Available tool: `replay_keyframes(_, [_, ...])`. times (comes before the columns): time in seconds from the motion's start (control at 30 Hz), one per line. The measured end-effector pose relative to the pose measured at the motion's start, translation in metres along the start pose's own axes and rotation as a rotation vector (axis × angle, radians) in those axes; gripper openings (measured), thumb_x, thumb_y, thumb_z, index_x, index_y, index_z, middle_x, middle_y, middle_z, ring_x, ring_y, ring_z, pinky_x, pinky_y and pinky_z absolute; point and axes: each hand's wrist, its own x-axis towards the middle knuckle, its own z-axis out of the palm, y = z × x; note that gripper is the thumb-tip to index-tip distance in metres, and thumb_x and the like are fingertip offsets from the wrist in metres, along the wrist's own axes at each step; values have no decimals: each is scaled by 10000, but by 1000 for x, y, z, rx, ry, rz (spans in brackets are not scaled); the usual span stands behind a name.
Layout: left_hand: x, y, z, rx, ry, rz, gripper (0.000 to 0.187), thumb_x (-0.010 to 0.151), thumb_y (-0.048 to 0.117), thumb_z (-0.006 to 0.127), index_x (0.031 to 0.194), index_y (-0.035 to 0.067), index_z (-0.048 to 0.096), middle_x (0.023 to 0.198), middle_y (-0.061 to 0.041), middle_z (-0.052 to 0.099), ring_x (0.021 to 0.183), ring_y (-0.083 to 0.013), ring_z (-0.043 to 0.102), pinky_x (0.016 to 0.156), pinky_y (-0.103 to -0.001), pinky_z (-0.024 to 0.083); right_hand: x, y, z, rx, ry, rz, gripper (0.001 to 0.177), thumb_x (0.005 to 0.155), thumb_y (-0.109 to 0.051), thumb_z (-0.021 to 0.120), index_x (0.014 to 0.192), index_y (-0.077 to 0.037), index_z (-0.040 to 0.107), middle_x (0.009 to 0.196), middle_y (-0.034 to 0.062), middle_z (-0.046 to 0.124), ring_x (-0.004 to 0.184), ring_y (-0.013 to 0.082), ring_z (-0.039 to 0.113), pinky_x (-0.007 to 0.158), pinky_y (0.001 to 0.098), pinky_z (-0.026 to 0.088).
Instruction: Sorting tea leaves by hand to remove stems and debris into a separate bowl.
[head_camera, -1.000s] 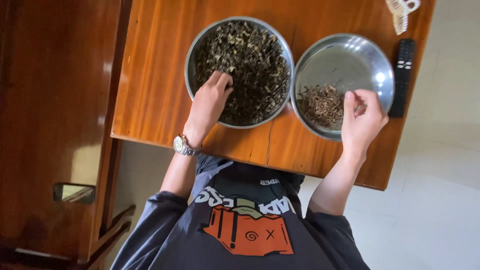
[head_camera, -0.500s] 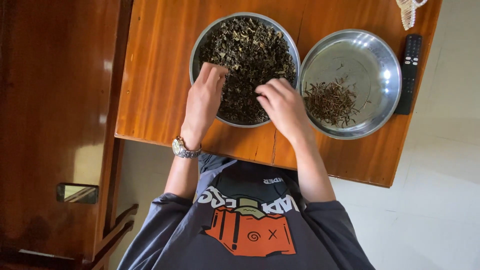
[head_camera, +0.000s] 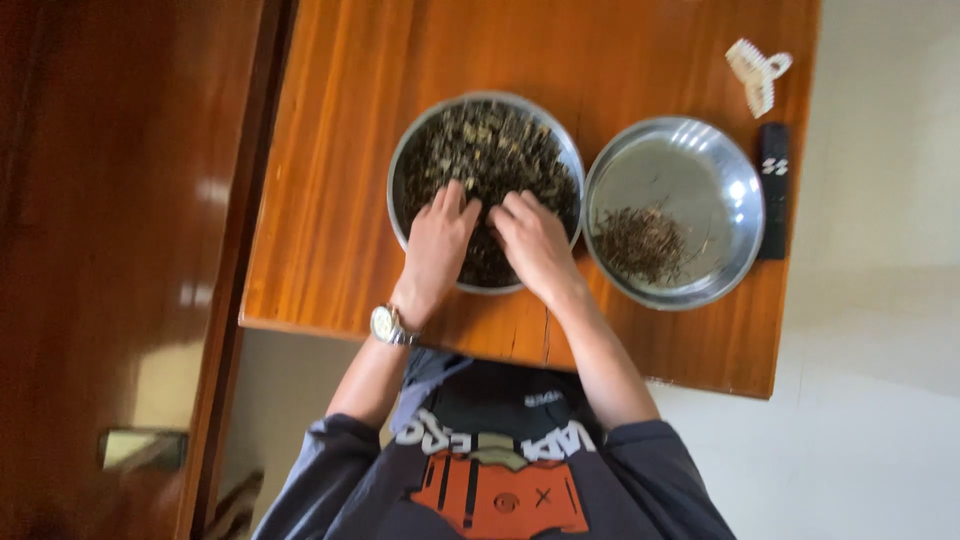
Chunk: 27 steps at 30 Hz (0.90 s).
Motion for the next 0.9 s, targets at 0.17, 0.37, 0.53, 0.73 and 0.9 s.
replay_keyframes(0.17, [3,4,-6,-1,-10,-2,192,869,230,742,971,119,623,985,-26,466,989,-226,581,723,-340,519,-5,9,18,19,29,4,41,920,-79,629,957,-65,640,868,77,549,889,281,582,718,368,544])
replay_keyframes(0.37, [5,10,2,137,-109,-59,270,896,370,729,916,138,591,1014,-1,444,968,-180,556,721,-302,502,-8,7,9,40,25,7,129,892,-119,710,993,-83,640,865,45,565,857,227,586,724,321,541])
replay_keyframes(0.53, [10,20,-6,171,-212,-92,233,925,346,700,946,136,600,1066,-7,453,1019,-180,545,747,-304,507,-12,-4,-25,72,30,65,122,915,-148,722,1001,-107,647,844,41,585,836,216,607,709,304,540])
replay_keyframes(0.73, [17,31,-21,184,-287,-115,142,919,217,703,912,118,602,1063,-27,456,1029,-198,543,735,-298,508,-19,-9,-55,201,70,104,50,976,-163,669,992,-122,645,823,40,606,820,212,630,699,296,549])
replay_keyframes(0.9, [21,35,-21,174,-310,-116,97,910,128,684,913,105,590,1052,-30,453,1031,-210,539,724,-301,503,-24,-9,-72,250,114,98,72,1000,-166,638,965,-105,654,798,73,635,789,228,653,676,305,567])
